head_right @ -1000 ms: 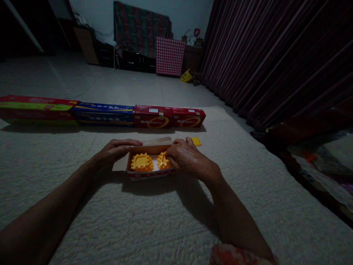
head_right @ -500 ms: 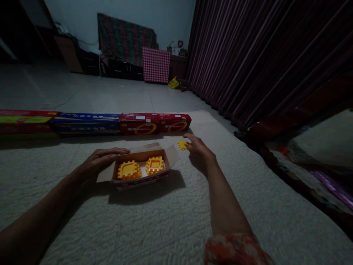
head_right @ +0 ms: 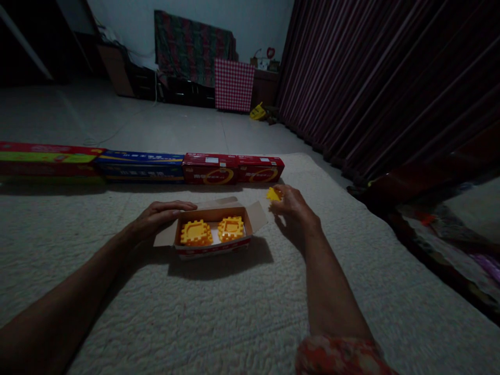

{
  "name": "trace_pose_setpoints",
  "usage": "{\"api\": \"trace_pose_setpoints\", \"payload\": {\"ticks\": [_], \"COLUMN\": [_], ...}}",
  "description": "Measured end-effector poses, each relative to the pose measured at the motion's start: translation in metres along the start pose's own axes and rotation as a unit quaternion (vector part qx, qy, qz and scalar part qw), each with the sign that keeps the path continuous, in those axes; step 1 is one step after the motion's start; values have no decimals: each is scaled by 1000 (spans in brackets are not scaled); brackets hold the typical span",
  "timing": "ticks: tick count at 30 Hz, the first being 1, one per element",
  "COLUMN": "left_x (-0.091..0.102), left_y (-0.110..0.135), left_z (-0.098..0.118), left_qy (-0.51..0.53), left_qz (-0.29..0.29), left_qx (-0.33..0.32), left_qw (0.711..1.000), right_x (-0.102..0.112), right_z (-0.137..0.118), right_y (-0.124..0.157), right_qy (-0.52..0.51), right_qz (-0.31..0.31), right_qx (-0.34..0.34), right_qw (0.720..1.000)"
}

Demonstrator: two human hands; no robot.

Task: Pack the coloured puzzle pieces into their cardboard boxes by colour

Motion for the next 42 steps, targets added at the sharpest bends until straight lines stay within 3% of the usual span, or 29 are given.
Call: {"api": "trace_pose_setpoints", "payload": {"ticks": [2,5,8,11,17,33,37,40,42], "left_x": [0,-1,-1,-1,0,-1,0,3,6], "left_y": [0,0,0,0,-2,0,-1,-3,-5], "left_z": [2,3,2,0,0,2,1,1,3], "left_qy": [-2,3,12,10,8,5,-2,-15,-32], "left_qz": [-4,-5,-6,-5,-13,-7,-10,-12,-8], "left_qx": [-1,1,-1,4,-2,2,-11,-36,-60], "left_qw": [1000,1000,1000,1000,1000,1000,1000,999,998], "right_x": [12,21,18,6,-14,-10,-2,4,4], "right_z": [-22,-74,-126,-155,-156,-159,-159,-149,-133], "right_y": [-7,-8,0,8,15,18,14,5,-1], "right_qy": [3,-39,-85,-79,-44,-19,-43,-92,-149], "right_qz": [50,55,2,-79,-193,-220,-135,8,112], "right_qx": [3,76,136,154,127,103,130,152,149], "right_qw": [999,995,987,982,972,970,981,984,971]}}
Point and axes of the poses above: each hand's wrist, its own y-axis away from the middle knuckle, its own x-axis out of the back of the hand, z = x × y, the point moved 2 cm from there along -y, towards the middle knuckle, and after that the axes turned 15 degrees about -y, right-handed, at the moved point
